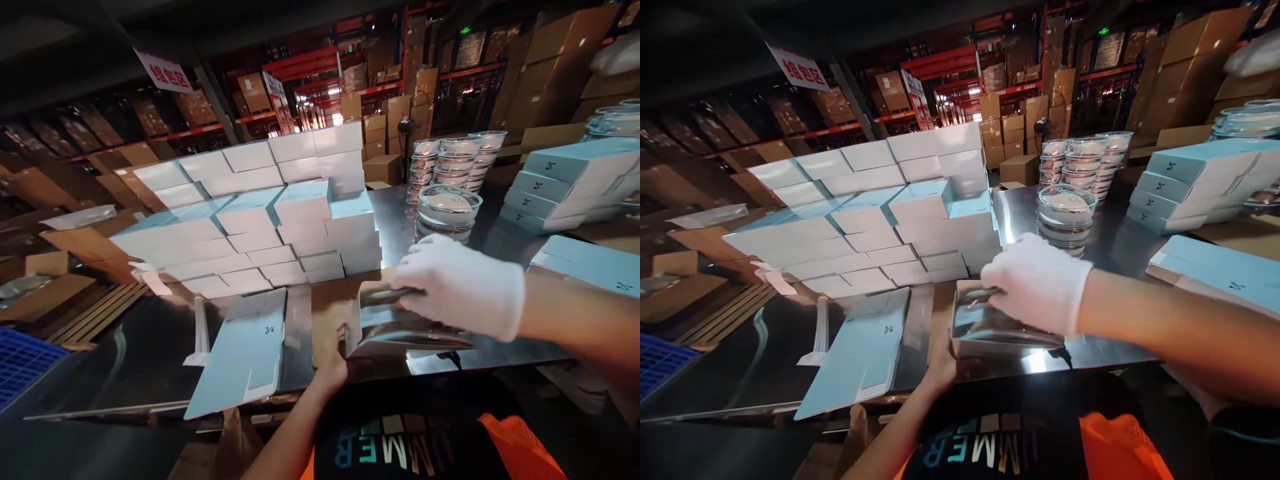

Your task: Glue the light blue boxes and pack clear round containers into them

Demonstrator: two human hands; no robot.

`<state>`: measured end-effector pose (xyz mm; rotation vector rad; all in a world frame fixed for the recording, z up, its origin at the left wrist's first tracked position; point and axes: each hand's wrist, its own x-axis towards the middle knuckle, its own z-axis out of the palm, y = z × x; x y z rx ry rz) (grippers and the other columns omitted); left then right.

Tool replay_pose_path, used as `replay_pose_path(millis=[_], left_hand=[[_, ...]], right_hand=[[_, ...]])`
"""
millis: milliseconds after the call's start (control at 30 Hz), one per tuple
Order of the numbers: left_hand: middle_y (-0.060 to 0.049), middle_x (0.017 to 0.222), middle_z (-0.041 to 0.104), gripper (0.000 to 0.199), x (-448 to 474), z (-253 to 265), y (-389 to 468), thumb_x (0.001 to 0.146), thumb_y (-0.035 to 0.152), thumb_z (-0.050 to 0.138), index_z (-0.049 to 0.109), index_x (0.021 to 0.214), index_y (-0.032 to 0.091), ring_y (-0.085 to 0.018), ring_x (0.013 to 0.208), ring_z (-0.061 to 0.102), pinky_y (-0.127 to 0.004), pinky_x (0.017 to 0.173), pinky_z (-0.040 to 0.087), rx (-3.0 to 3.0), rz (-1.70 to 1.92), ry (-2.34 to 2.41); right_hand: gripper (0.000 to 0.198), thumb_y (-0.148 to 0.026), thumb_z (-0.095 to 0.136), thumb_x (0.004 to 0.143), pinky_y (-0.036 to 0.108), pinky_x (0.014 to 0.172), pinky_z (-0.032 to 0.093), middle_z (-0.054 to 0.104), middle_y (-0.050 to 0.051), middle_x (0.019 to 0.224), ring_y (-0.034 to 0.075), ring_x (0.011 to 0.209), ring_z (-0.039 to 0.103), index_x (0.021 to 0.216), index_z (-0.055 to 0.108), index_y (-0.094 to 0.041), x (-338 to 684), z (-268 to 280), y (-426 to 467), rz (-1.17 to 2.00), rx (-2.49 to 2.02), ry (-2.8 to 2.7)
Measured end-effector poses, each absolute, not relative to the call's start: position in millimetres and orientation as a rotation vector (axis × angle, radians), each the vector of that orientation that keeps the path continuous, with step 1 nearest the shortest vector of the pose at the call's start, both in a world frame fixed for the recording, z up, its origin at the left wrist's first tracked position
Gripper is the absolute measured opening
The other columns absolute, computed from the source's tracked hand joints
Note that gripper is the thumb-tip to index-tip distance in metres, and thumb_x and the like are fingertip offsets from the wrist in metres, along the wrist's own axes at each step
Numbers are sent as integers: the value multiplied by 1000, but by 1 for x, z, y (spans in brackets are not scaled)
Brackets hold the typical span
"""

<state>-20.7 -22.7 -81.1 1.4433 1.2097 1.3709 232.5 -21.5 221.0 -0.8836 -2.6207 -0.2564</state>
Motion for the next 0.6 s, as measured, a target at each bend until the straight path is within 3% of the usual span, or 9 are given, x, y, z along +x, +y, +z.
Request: replay_pose_path(millis=[33,133,233,300,400,533,600], left_hand=[[-17,132,69,92,-17,-85,-23,49,41,104,68,130,19,-38,123,67,-55,110,54,1522,1333,1216],[-18,131,68,88,-10,-94,-24,47,38,104,70,125,17,-43,125,65,-65,110,52,1641,1310,1285],[-18,127,70,90,-10,-97,-26,50,36,104,68,131,19,-44,121,67,-66,106,54,1645,1340,1273],[-20,129,70,92,-12,-91,-29,60,43,102,63,141,20,-42,119,69,-60,101,58,1616,1382,1226],[-20,136,67,88,-16,-68,-34,73,60,93,61,145,20,-39,126,67,-55,104,58,1654,1536,1161],[-16,120,70,62,-12,-27,-35,85,78,74,78,102,18,-38,126,65,-49,104,56,1827,1644,1045],[-15,117,70,62,-5,-18,-34,90,79,69,78,101,18,-34,118,68,-43,98,57,1767,1739,1038]], right_hand=[[5,-22,76,88,39,78,51,73,3,76,24,74,66,86,80,-25,228,214,-26,-306,-865,-2645],[32,-33,75,93,49,94,58,79,9,116,33,106,73,125,78,-31,234,188,-31,-172,-847,-2418],[51,-51,69,99,55,117,54,68,10,149,36,137,65,147,65,-34,259,140,-32,72,-872,-2050],[64,-57,70,99,58,124,49,60,13,160,37,145,60,157,57,-32,269,95,-32,147,-894,-1894],[72,-62,70,98,62,126,46,54,15,165,39,154,53,160,54,-31,260,36,-32,326,-862,-1834],[58,-73,53,101,59,119,54,70,13,147,39,139,66,137,73,-32,223,11,-31,636,-779,-1674],[48,-66,55,101,57,113,58,77,11,132,38,126,72,131,74,-32,208,15,-27,690,-879,-1545]])
